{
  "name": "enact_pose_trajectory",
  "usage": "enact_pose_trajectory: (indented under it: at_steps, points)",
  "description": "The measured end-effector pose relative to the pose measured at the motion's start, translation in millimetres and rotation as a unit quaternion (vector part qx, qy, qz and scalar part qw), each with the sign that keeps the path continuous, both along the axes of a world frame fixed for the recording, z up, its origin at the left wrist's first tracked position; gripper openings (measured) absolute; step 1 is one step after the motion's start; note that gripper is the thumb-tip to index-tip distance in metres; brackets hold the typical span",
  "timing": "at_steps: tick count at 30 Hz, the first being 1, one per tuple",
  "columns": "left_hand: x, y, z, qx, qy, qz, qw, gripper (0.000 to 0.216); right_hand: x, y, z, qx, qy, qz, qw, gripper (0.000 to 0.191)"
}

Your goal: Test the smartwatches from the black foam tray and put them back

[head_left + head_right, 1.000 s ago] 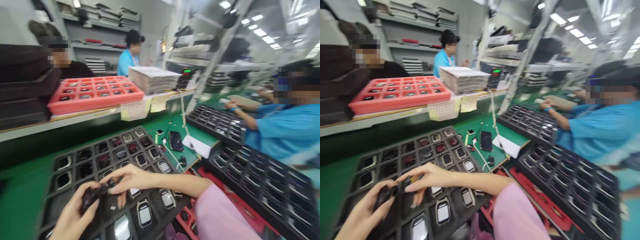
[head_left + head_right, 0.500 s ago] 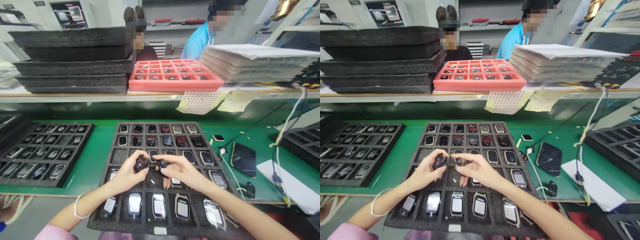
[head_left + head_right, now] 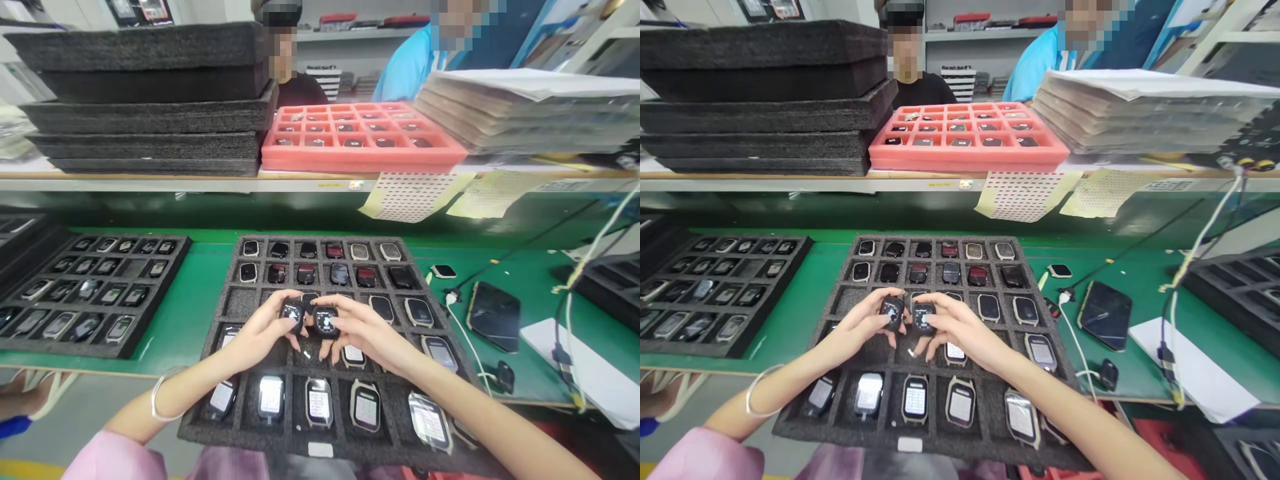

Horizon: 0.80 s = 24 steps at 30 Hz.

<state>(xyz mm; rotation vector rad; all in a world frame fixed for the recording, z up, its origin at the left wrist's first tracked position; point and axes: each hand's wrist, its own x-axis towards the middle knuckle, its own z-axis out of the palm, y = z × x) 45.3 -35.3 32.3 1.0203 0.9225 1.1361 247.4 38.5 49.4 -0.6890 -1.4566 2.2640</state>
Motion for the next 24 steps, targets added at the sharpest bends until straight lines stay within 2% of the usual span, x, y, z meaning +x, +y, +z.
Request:
enact_pose_trajectory:
  at_steps: [4,14,20,24]
  points:
    - [-0.6,0.0,-1.2,-0.015,-0.052,0.005,0.999,0.032,0.1,0.2,-1.9,0.030,-0.020,-0.043,0.998,0.037]
    - [-2.6,0.2,-1.0,-0.010,-0.029,-0.024,0.999,0.032,0.5,-1.9,-1.7,0.028,-0.040,-0.055,0.997,0.043]
    - [-1.2,0.1,2.5,-0.006,0.006,-0.028,1.000,0.033,0.1,-2.9,-1.7,0.030,-0.042,-0.051,0.997,0.044]
    - [-0.3,-0.9,1.0,0.023,0.092,-0.010,0.995,0.041,-0.5,-4.1,1.6,0.045,-0.011,-0.036,0.998,0.044]
